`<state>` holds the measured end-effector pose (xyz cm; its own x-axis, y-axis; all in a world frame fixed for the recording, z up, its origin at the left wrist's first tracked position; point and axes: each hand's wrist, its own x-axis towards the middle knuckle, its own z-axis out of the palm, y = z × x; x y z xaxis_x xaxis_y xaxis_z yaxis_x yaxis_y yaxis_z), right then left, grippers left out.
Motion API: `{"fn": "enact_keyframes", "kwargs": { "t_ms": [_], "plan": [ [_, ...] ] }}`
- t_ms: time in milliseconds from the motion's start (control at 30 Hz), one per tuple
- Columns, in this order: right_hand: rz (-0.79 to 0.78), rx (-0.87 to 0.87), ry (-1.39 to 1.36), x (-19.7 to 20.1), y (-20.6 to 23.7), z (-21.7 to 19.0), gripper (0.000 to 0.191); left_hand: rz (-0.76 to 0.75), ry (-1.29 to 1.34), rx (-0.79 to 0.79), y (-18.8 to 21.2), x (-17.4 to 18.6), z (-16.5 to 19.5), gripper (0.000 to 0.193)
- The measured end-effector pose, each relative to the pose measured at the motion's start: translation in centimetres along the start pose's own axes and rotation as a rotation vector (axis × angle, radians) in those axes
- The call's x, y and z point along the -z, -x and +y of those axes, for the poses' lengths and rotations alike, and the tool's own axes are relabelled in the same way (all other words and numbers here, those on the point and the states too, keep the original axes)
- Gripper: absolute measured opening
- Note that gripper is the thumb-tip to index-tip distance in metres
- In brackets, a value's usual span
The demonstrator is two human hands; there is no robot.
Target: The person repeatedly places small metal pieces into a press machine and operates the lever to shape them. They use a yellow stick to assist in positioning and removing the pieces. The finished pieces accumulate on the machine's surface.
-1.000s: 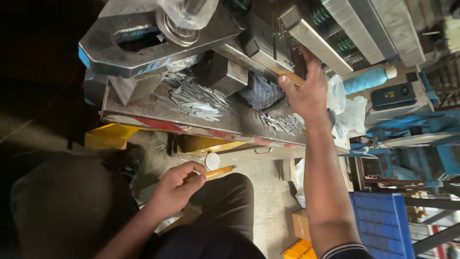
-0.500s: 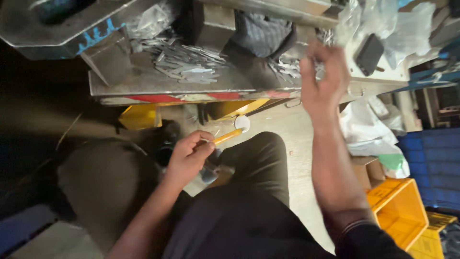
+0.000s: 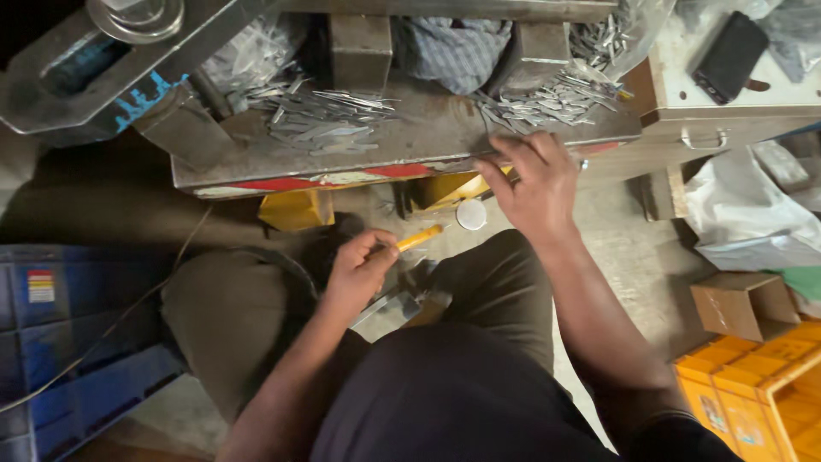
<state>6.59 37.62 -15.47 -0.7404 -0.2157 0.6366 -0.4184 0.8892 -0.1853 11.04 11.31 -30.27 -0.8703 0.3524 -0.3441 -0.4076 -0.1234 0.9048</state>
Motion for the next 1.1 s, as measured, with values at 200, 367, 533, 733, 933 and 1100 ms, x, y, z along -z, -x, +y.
{"fn": "enact_keyframes", "kwargs": {
  "t_ms": [200,367,533,733,933,1100],
  "plan": [
    [-0.039,-0.046,-0.091,-0.5,-0.4,0.0,0.027,-0.05,0.085,-0.016,-0.4,-0.1,-0.7,0.014],
    [-0.019,-0.068,-0.068,-0.4,-0.2,-0.1,0.032,-0.046,0.063,-0.014,-0.5,0.0,-1.0,0.013],
    [-0.095,-0.097,-0.133,-0.5,-0.7,-0.6,0.027,-0.071,0.129,0.001,-0.5,-0.1,-1.3,0.011],
    [-0.096,-0.05,-0.09,-0.3,-1.7,-1.7,0.031,-0.087,0.136,-0.059,-0.3,0.0,-1.2,0.012],
    [-0.079,0.052,-0.083,-0.4,-2.0,-1.9,0.018,-0.13,0.13,-0.063,0.3,0.0,-0.1,0.011],
    [-0.096,-0.133,-0.248,-1.2,-1.2,-0.2,0.014,-0.105,0.072,-0.054,0.8,-0.1,0.9,0.013]
  ]
}}
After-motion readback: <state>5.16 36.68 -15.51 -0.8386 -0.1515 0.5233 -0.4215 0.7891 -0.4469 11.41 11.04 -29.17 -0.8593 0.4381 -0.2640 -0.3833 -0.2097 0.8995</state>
